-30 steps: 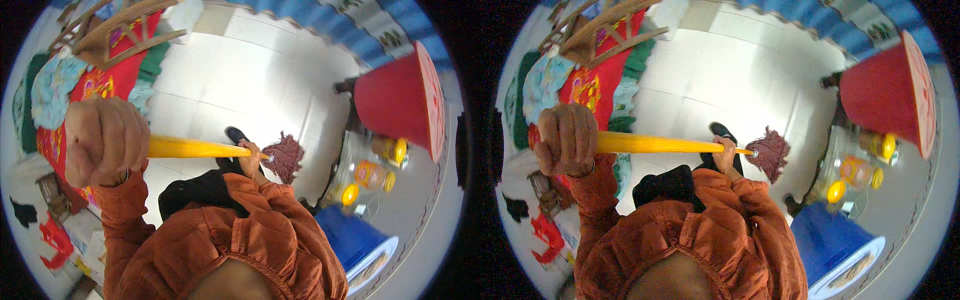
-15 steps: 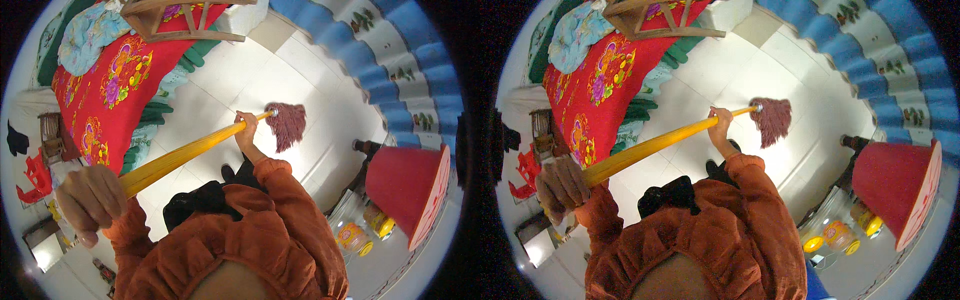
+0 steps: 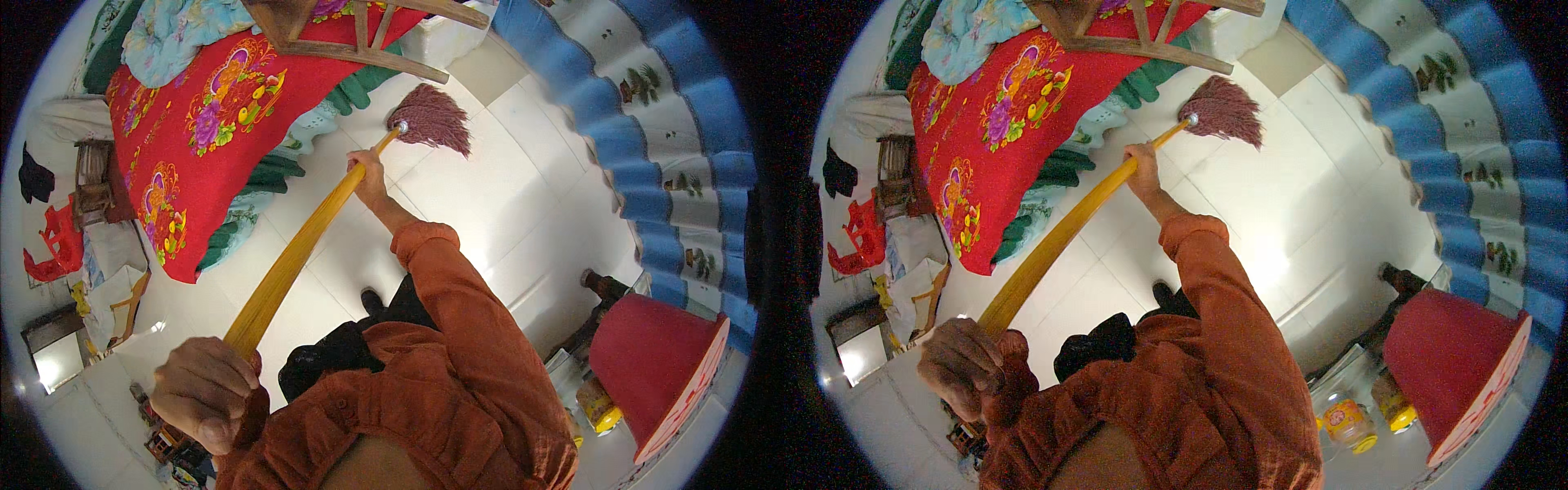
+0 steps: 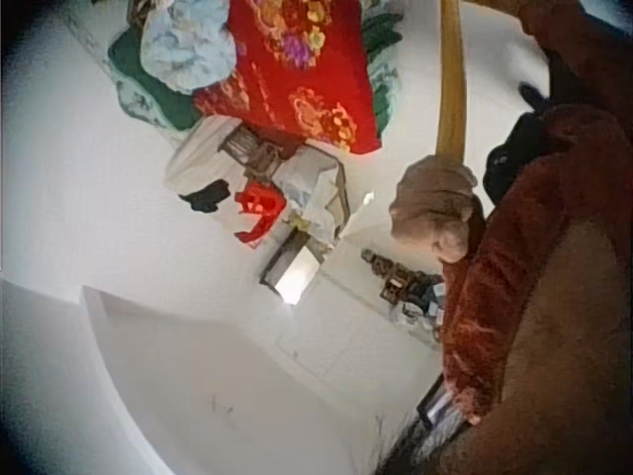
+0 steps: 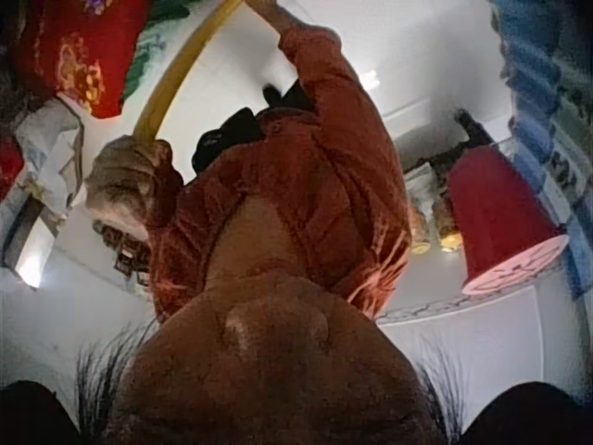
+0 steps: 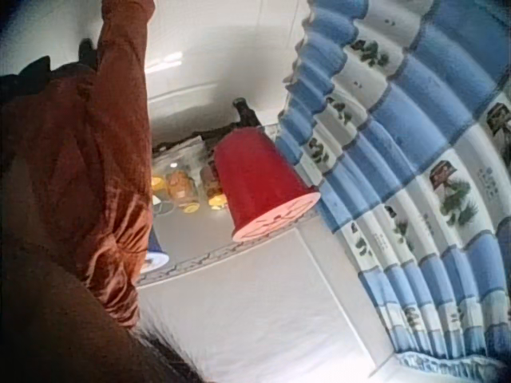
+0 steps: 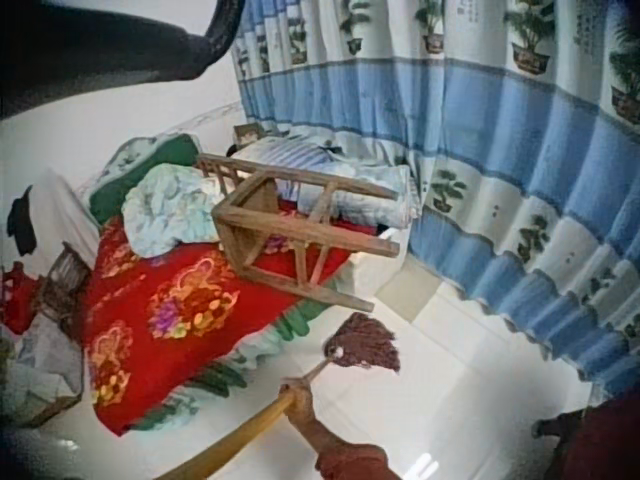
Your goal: The person mops a white tiled floor in a cluttered room using a yellow-handled string mop. They move the mop back and forth across the floor, navigating around furniture, boxes, and piles of laundry. The person adjusts their grip and position to clean different sections of the room.
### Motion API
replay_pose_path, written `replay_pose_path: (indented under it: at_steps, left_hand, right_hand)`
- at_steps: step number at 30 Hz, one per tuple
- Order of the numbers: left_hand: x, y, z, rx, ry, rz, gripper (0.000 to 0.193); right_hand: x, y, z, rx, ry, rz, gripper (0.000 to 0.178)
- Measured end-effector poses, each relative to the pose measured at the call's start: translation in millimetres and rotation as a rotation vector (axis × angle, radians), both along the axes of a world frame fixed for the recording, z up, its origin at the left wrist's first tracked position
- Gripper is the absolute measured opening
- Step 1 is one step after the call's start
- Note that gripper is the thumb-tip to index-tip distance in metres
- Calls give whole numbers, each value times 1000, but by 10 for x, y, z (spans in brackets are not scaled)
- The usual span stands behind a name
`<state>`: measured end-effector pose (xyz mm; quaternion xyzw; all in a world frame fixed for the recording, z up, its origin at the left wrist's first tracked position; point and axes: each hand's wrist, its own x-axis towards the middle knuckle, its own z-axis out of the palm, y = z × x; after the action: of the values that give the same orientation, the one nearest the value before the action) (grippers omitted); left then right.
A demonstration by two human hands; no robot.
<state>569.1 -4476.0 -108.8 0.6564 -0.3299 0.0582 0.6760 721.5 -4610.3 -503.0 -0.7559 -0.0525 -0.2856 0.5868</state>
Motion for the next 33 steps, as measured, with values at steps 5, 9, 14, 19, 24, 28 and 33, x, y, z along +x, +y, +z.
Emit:
replay_pose_path:
  at_steps: [5,9,14,19,24,28,33]
  left_hand:
    - [-603,155,134,89,-84,438,34]
    - [-1025,667,305,316,137,478,36]
    - [-1673,1229,583,76,61,600,32]
    - [-2218,1823,866,304,-254,410,20]
    - [-2603,2328,1057,562,-211,293,25]
    - [-2720,2419,921,522,-258,627,26]
    - [-3228,2716,1015,485,-269,741,24]
  right_hand:
    - [-266,535,-107,-32,23,514,16]
    - [-738,941,-236,-223,139,720,15]
    - [-1676,1795,45,-289,164,1006,7]
    - [-2790,2798,260,-373,111,1460,6]
    - [-3792,3548,242,-289,316,1921,9]
    - [-4035,3818,299,-335,273,2122,8]
    - [-3659,3823,582,-599,294,1949,10]
